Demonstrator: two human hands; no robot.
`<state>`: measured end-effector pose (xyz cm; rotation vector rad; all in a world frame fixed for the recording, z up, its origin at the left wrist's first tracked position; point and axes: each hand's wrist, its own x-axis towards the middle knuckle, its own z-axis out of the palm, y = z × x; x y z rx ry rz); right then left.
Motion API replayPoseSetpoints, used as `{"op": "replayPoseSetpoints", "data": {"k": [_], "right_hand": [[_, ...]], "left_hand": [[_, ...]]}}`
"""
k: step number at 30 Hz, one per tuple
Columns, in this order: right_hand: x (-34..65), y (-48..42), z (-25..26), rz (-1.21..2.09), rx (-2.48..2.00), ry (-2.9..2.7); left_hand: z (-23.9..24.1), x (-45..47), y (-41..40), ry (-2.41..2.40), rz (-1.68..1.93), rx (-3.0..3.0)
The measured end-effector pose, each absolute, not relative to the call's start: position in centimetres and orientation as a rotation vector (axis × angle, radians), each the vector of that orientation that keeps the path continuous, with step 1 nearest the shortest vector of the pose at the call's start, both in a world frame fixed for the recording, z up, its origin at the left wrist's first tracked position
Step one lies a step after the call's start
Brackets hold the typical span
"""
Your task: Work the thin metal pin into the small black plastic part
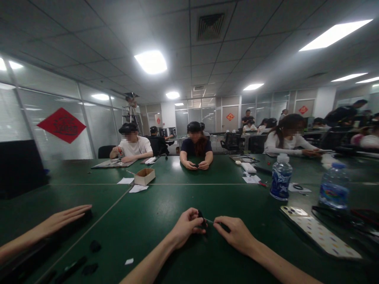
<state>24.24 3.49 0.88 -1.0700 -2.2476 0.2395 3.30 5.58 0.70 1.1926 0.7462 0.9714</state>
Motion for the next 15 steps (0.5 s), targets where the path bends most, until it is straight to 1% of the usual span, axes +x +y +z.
{"op": "replayPoseSetpoints", "data": {"k": [6, 15], "right_hand": [[24.27, 3.42, 0.82, 0.243, -1.072, -2.252], [24.4, 3.65, 0.52, 0.216, -1.06, -2.214]], "left_hand": [[0.0, 3.41, 5.99, 0.73, 1.006, 1.169], [0.32, 3.36, 5.87, 0.715, 1.021, 1.153]]}}
